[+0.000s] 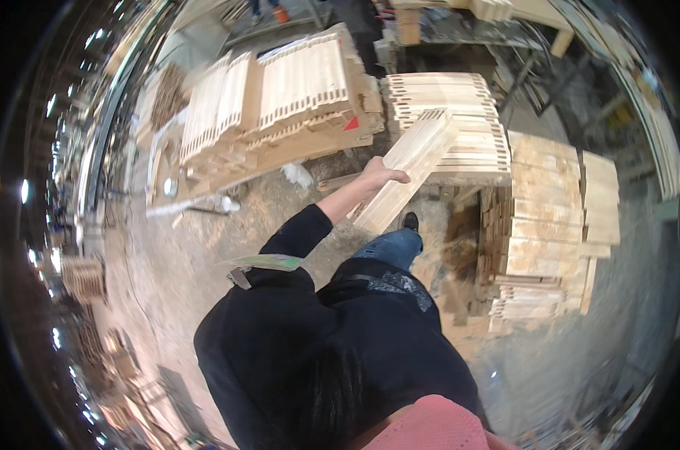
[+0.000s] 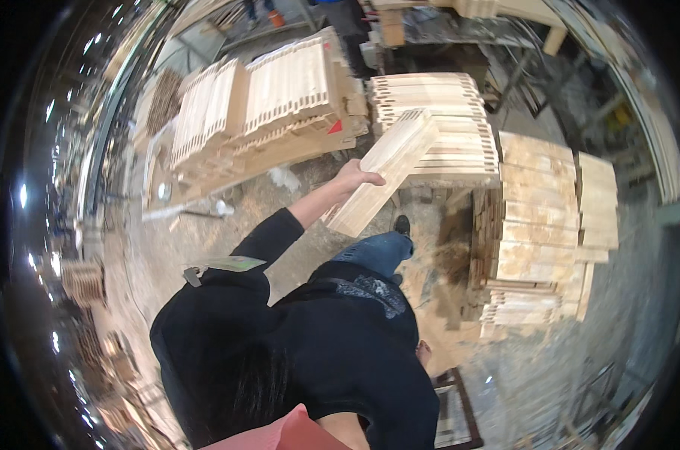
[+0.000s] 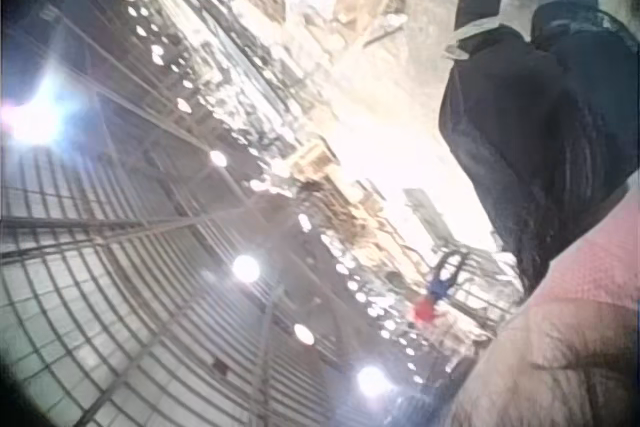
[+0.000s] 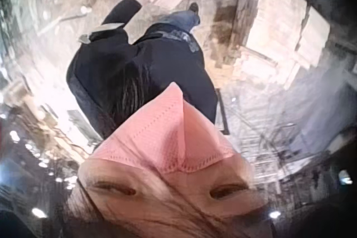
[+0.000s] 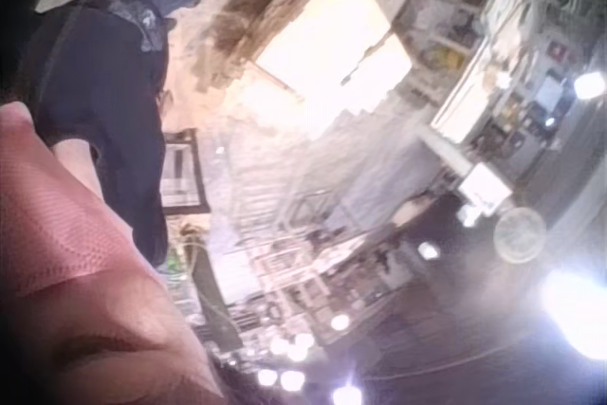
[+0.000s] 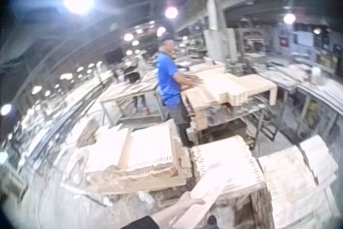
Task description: The person stacks light-colored wooden slats with notched ends into a rectangular crate frame on a workbench. They then use a small brush to apply a white substance from a container into the notches of the assembled wooden structure.
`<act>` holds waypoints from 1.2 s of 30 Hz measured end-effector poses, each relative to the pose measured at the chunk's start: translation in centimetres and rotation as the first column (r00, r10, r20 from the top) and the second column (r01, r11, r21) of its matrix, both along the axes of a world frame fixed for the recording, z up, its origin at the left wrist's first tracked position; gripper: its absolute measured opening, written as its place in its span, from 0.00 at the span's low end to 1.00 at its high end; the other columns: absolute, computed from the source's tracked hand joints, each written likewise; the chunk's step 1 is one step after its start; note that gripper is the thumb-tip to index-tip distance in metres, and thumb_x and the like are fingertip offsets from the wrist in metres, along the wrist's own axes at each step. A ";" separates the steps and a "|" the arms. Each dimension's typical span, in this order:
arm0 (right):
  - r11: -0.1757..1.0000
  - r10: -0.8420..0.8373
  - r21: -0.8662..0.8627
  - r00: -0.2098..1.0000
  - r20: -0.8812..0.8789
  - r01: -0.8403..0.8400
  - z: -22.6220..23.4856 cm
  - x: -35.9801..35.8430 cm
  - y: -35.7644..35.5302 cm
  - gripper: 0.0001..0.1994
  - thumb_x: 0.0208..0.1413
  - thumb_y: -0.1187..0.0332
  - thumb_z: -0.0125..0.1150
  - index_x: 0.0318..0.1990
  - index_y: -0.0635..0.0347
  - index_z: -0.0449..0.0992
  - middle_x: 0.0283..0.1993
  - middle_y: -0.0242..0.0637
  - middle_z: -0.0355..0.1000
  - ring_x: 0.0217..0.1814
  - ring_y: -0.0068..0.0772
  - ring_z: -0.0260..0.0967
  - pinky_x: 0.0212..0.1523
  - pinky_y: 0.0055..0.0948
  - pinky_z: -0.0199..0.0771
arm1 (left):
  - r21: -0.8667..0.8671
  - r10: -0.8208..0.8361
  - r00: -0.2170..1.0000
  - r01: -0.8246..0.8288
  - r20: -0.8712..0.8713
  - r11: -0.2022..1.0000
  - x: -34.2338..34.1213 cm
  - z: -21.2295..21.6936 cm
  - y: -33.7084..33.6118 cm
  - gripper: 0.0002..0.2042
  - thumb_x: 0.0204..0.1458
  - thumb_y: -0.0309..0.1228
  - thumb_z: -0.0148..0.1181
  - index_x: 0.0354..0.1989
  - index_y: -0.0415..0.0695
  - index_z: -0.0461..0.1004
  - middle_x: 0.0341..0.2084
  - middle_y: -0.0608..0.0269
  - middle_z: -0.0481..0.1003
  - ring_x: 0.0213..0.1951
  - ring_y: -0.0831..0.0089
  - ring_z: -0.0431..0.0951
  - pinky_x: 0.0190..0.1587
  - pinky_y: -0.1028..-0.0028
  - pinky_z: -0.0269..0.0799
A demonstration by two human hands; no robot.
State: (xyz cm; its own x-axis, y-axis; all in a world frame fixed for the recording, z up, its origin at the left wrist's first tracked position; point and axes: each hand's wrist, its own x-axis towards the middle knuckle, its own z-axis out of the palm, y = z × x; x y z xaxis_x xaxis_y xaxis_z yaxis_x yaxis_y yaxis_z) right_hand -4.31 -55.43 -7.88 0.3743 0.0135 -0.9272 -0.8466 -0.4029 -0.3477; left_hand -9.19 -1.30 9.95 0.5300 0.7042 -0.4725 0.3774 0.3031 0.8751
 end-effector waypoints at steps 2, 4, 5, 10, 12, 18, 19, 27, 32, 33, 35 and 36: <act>0.999 0.034 -0.007 0.998 0.043 -0.034 0.0 2.7 1.1 0.11 0.65 0.56 0.56 0.39 0.53 0.72 0.29 0.27 0.72 0.27 0.19 0.68 0.25 0.22 0.63 | -0.137 0.143 0.983 -0.127 0.114 0.982 -3.5 2.7 -0.1 0.27 0.37 0.27 0.73 0.48 0.26 0.75 0.41 0.49 0.80 0.38 0.64 0.83 0.45 0.68 0.78; 0.991 0.082 0.090 0.985 0.154 -0.096 0.5 4.9 2.8 0.12 0.65 0.55 0.57 0.43 0.52 0.71 0.32 0.27 0.73 0.30 0.19 0.69 0.28 0.23 0.64 | -0.189 0.251 0.961 -0.226 0.119 0.956 -6.6 4.7 1.3 0.27 0.38 0.25 0.72 0.50 0.26 0.74 0.41 0.49 0.80 0.38 0.64 0.83 0.45 0.68 0.79; 0.980 0.087 0.156 0.970 0.226 -0.124 1.0 6.0 3.5 0.13 0.65 0.54 0.57 0.46 0.51 0.69 0.34 0.27 0.74 0.32 0.19 0.70 0.30 0.24 0.64 | -0.160 0.293 0.947 -0.271 0.135 0.949 -7.7 6.0 2.3 0.27 0.38 0.25 0.72 0.50 0.25 0.74 0.41 0.48 0.80 0.39 0.63 0.83 0.44 0.68 0.79; 0.977 0.189 0.032 0.926 0.326 -0.210 2.7 10.0 8.7 0.13 0.66 0.53 0.56 0.49 0.49 0.69 0.36 0.25 0.73 0.32 0.20 0.70 0.32 0.28 0.67 | 0.212 0.539 0.838 -0.515 -0.080 0.831 -15.4 8.5 12.4 0.36 0.36 0.25 0.74 0.55 0.21 0.66 0.48 0.43 0.75 0.44 0.56 0.81 0.43 0.66 0.80; 0.964 0.220 0.060 0.901 0.373 -0.260 3.5 10.2 10.5 0.11 0.67 0.54 0.56 0.43 0.50 0.70 0.33 0.26 0.71 0.31 0.20 0.69 0.30 0.28 0.67 | 0.443 0.624 0.750 -0.493 -0.221 0.749 -17.4 9.7 16.7 0.43 0.32 0.39 0.76 0.57 0.24 0.64 0.53 0.42 0.72 0.53 0.53 0.75 0.53 0.58 0.73; 0.935 0.287 0.112 0.905 0.313 -0.336 4.7 4.5 17.5 0.08 0.67 0.60 0.56 0.41 0.53 0.70 0.35 0.32 0.72 0.34 0.24 0.70 0.31 0.31 0.70 | 0.750 0.803 0.428 -0.339 -0.415 0.568 -20.2 12.3 29.6 0.52 0.34 0.54 0.72 0.63 0.28 0.59 0.64 0.42 0.60 0.68 0.50 0.56 0.68 0.51 0.52; 0.926 0.323 0.107 0.905 0.278 -0.363 4.4 3.3 19.8 0.08 0.66 0.61 0.56 0.42 0.54 0.70 0.36 0.32 0.72 0.34 0.25 0.71 0.31 0.31 0.71 | 0.790 0.834 0.377 -0.316 -0.403 0.525 -22.4 11.4 31.1 0.52 0.35 0.54 0.72 0.64 0.29 0.59 0.65 0.41 0.59 0.69 0.48 0.55 0.69 0.48 0.49; 0.879 0.469 0.013 0.868 0.160 -0.477 5.2 -2.8 30.9 0.12 0.66 0.65 0.55 0.52 0.60 0.71 0.42 0.38 0.76 0.37 0.29 0.73 0.34 0.33 0.77 | 0.717 0.585 0.563 0.020 -0.584 0.697 -24.6 3.5 35.3 0.52 0.50 0.58 0.57 0.71 0.28 0.46 0.74 0.41 0.44 0.74 0.44 0.39 0.72 0.41 0.30; 0.885 0.385 0.091 0.827 0.409 -0.457 5.8 -3.8 40.5 0.10 0.65 0.67 0.56 0.49 0.60 0.70 0.32 0.32 0.71 0.28 0.24 0.69 0.25 0.26 0.71 | 0.827 0.599 0.656 0.069 -0.459 0.558 -26.7 3.9 35.6 0.49 0.53 0.61 0.52 0.72 0.31 0.48 0.73 0.40 0.45 0.75 0.47 0.37 0.72 0.41 0.24; 0.909 0.301 0.148 0.858 0.416 -0.390 6.3 -2.4 41.1 0.09 0.65 0.68 0.56 0.48 0.60 0.70 0.30 0.31 0.69 0.26 0.24 0.68 0.24 0.25 0.70 | 0.824 0.586 0.670 0.069 -0.456 0.563 -26.9 3.6 35.5 0.49 0.53 0.61 0.52 0.72 0.31 0.48 0.73 0.40 0.45 0.75 0.47 0.37 0.72 0.41 0.24; 0.898 0.227 0.194 0.794 0.564 -0.394 7.1 -0.5 44.2 0.09 0.63 0.69 0.56 0.47 0.60 0.69 0.31 0.31 0.69 0.26 0.23 0.67 0.21 0.23 0.66 | 0.834 0.575 0.686 0.085 -0.446 0.545 -26.9 2.8 36.0 0.49 0.52 0.63 0.51 0.73 0.35 0.49 0.73 0.40 0.45 0.75 0.45 0.38 0.71 0.39 0.23; 0.894 0.261 0.124 0.725 0.637 -0.431 7.5 0.7 46.9 0.08 0.65 0.62 0.56 0.45 0.53 0.69 0.27 0.31 0.68 0.21 0.22 0.65 0.14 0.21 0.58 | 0.835 0.597 0.663 0.078 -0.452 0.545 -27.5 2.7 35.7 0.49 0.52 0.63 0.51 0.73 0.36 0.50 0.73 0.40 0.45 0.75 0.45 0.38 0.71 0.39 0.23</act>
State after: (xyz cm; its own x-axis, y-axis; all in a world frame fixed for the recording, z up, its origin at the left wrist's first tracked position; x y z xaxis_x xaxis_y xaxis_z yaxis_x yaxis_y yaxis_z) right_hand -3.61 -8.53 -0.41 0.7637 0.4478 -0.4650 -0.2537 -0.4542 -0.8540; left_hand -36.73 34.36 12.66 0.0545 0.9784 0.1993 0.9252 -0.1246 0.3586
